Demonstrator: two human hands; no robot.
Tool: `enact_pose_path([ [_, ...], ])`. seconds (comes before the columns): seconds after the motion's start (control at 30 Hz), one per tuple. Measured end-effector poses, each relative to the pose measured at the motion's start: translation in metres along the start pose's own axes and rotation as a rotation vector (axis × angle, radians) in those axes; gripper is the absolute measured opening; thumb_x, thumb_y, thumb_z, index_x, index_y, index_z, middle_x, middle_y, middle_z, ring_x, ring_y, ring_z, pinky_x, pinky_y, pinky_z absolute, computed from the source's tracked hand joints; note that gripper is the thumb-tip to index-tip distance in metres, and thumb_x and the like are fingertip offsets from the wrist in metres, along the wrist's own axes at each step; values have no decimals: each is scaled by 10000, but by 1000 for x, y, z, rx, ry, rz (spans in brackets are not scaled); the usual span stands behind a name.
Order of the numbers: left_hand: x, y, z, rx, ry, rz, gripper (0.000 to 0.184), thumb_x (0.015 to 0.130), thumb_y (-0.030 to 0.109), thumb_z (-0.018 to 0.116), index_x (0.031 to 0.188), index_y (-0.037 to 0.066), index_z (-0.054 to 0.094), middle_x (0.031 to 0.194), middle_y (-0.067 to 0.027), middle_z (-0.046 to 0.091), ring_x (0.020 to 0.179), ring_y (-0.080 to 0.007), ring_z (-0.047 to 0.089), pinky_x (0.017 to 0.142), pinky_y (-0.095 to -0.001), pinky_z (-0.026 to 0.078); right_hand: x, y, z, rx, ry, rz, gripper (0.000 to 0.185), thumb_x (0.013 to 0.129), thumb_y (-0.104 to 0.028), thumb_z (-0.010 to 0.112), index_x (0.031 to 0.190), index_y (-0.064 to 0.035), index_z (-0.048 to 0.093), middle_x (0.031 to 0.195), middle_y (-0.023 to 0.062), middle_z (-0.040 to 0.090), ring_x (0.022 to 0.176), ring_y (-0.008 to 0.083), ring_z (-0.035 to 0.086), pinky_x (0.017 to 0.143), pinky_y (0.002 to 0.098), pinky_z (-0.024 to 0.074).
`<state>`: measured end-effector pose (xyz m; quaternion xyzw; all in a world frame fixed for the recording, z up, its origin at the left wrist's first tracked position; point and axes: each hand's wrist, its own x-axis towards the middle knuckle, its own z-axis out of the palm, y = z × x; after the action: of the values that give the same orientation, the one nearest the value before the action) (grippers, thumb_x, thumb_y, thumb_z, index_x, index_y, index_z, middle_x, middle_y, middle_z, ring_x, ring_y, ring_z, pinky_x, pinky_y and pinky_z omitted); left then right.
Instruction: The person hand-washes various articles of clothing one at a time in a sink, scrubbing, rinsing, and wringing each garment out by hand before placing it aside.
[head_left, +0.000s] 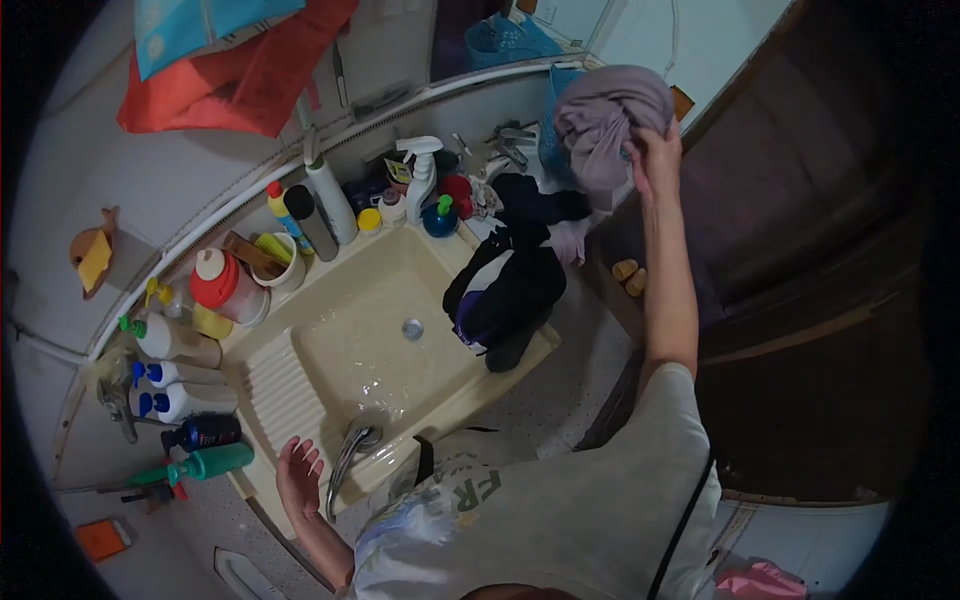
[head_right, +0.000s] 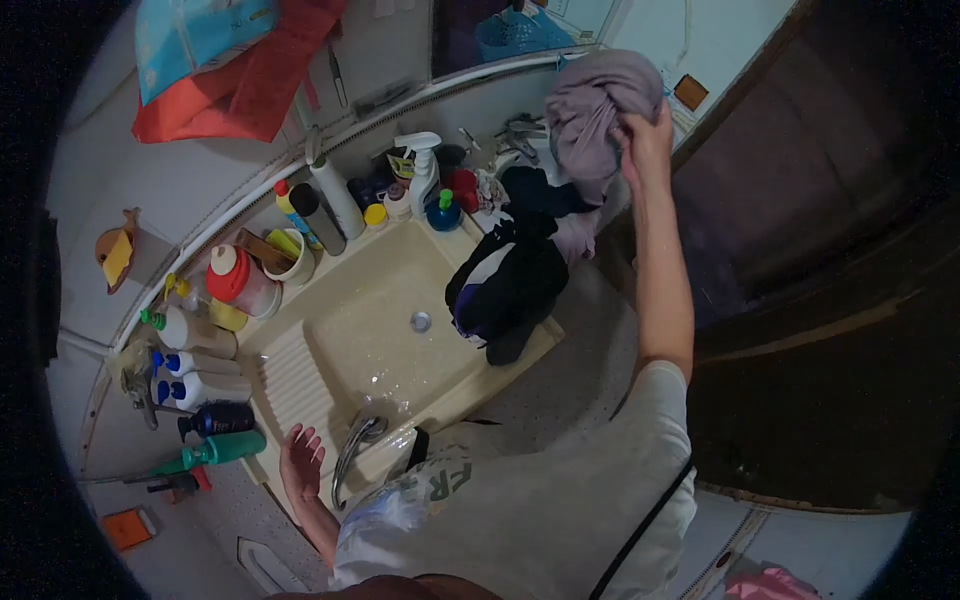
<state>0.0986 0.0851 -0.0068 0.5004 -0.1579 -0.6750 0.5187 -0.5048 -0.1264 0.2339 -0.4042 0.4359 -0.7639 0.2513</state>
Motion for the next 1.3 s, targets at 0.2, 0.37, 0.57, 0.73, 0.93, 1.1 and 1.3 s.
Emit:
enact_pose_path([
  [0.2, 3, -4, 10, 35, 32, -21, 440, 863, 414, 517, 1164, 94, 499, 1056, -56, 583, 890, -168, 559, 753, -317, 457, 158, 52, -76, -323, 177, 45, 761, 731, 22, 660, 1333, -133, 220, 1159, 160, 496, 937, 288, 577, 670, 368, 499],
  [0.37, -7, -13, 14, 108, 154, -70, 427, 889, 403, 483, 1155, 70, 495, 1022, -70, 587, 891, -176, 563, 759, -317, 469, 91, 112, -53, -829, -204, 54, 721, 780, -127, 664, 1368, -57, 252, 1254, 177, 465, 976, 225, 575, 780, 307, 478],
  [0.57, -5, -16, -5, 133, 200, -63, 408, 895, 383, 471, 1158, 72, 496, 1024, -64, 586, 884, -173, 561, 760, -317, 462, -71, 160, -47, -991, -1251, 298, 598, 709, -177, 719, 1256, -143, 479, 1213, 157, 524, 1093, 269, 520, 896, 368, 441],
  [0.73, 5, -9, 4, 143, 120, -10, 402, 897, 380, 462, 1157, 75, 499, 1040, -64, 584, 891, -167, 555, 782, -318, 448, -157, 152, -56, -1496, -1136, 152, 810, 635, -234, 766, 1343, -190, 375, 1360, 188, 358, 1256, 352, 331, 981, 487, 339],
  [0.93, 19, -14, 38, 185, 60, -98, 360, 892, 330, 496, 1134, 63, 516, 997, -69, 602, 847, -158, 567, 733, -299, 470, -174, 149, -66, -1394, -884, 152, 427, 703, -200, 714, 1081, -49, 583, 1005, 154, 609, 897, 266, 590, 770, 379, 466],
  [1.1, 40, -32, 72, 173, -202, -248, 334, 897, 264, 474, 1152, 48, 483, 984, -80, 603, 812, -160, 589, 708, -291, 488, -193, 105, 11, -839, -820, 213, 290, 744, -182, 681, 976, -19, 622, 831, 139, 629, 723, 186, 595, 682, 305, 462],
  [1.3, 37, -26, 140, -124, -403, -653, 500, 867, 432, 490, 1227, 89, 445, 1052, -127, 580, 878, -268, 596, 810, -392, 481, -256, 63, 121, -130, -792, 396, 259, 738, -98, 716, 927, 45, 612, 788, 41, 631, 726, 54, 537, 640, 222, 440],
])
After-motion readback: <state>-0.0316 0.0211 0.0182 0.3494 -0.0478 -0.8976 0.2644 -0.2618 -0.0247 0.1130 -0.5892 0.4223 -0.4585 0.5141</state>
